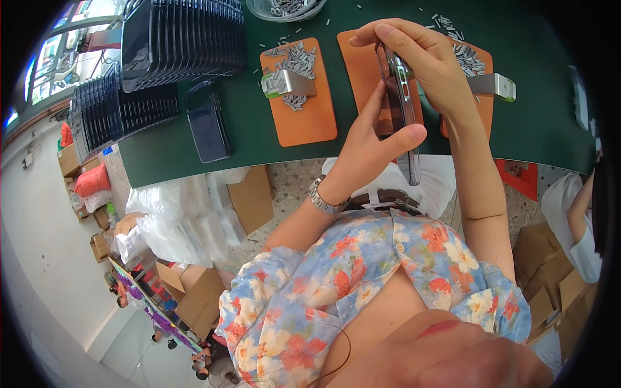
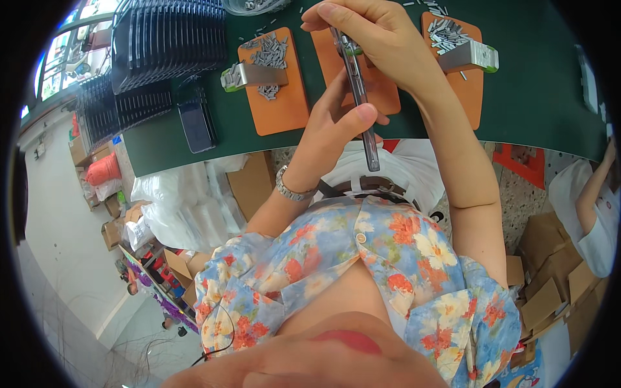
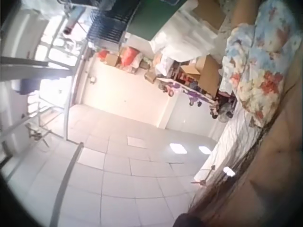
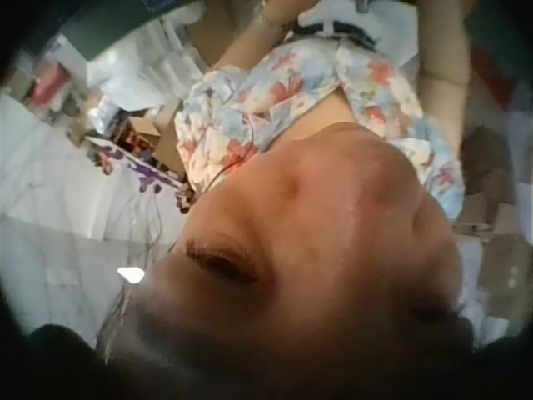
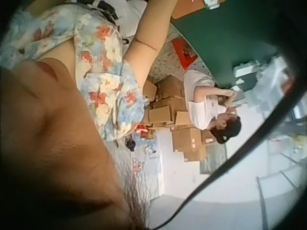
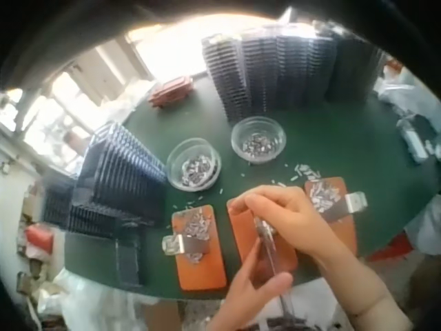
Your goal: The person assembles phone cases by picking up cases, inserting small metal button components into the edges of each case by hand, and stacking the assembled cases on the table.
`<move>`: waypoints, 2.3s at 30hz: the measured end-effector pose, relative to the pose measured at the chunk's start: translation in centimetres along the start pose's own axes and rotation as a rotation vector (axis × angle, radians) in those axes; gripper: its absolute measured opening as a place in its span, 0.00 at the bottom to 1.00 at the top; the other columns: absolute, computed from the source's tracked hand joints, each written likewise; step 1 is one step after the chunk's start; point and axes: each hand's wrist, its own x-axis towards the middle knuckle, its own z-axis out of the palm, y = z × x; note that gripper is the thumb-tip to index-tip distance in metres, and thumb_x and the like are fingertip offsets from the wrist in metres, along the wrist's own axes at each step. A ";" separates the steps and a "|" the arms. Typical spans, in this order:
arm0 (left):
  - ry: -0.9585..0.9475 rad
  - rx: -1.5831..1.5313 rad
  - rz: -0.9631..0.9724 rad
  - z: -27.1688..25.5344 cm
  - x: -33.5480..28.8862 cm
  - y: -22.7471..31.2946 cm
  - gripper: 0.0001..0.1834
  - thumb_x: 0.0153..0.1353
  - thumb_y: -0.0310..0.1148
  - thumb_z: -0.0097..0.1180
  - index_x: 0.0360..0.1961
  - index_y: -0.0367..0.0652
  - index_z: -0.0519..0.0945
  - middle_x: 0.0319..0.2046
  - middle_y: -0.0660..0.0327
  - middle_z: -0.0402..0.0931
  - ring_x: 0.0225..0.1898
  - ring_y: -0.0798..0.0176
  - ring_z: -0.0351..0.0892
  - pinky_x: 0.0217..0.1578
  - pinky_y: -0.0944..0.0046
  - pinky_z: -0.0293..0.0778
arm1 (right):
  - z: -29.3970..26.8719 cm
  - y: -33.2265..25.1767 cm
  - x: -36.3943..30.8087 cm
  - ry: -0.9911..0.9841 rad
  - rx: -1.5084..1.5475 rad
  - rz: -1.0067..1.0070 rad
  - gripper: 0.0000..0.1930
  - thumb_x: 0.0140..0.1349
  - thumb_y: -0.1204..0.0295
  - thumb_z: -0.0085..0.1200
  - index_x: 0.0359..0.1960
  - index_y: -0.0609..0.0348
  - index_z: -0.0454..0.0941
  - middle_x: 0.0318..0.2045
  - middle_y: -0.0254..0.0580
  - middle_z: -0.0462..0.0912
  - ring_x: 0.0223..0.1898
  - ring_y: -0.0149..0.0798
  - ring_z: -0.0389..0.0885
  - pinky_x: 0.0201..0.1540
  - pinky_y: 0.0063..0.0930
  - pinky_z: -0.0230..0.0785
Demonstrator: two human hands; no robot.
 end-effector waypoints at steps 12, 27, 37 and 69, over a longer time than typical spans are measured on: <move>0.049 -0.002 0.303 -2.5 -5.1 0.9 0.50 0.48 0.40 0.72 0.67 0.34 0.56 0.54 0.58 0.67 0.52 0.65 0.71 0.49 0.65 0.73 | 4.2 -5.7 -1.9 0.450 0.113 -0.316 0.12 0.70 0.72 0.45 0.43 0.69 0.77 0.42 0.45 0.79 0.41 0.33 0.77 0.47 0.25 0.69; 0.247 -0.072 0.524 -15.1 -13.5 -0.7 0.58 0.45 0.51 0.72 0.69 0.38 0.50 0.60 0.54 0.60 0.56 0.59 0.69 0.55 0.57 0.70 | 17.9 -2.2 2.0 0.015 -0.030 0.043 0.10 0.67 0.67 0.53 0.39 0.63 0.80 0.32 0.29 0.79 0.34 0.18 0.71 0.36 0.14 0.60; 0.244 -0.027 0.468 -18.2 -12.9 0.1 0.50 0.47 0.45 0.71 0.65 0.38 0.57 0.57 0.58 0.62 0.54 0.63 0.70 0.54 0.60 0.71 | 19.1 -2.8 4.3 -0.071 -0.057 -0.133 0.09 0.67 0.70 0.54 0.38 0.64 0.80 0.31 0.29 0.78 0.32 0.20 0.71 0.36 0.15 0.62; 0.151 0.030 0.237 -19.5 -9.6 3.8 0.54 0.53 0.36 0.66 0.74 0.42 0.44 0.49 0.57 0.68 0.44 0.67 0.74 0.45 0.66 0.75 | 17.3 -3.6 7.0 -0.353 -0.199 -0.069 0.06 0.66 0.73 0.54 0.36 0.65 0.73 0.32 0.31 0.74 0.33 0.21 0.70 0.36 0.16 0.68</move>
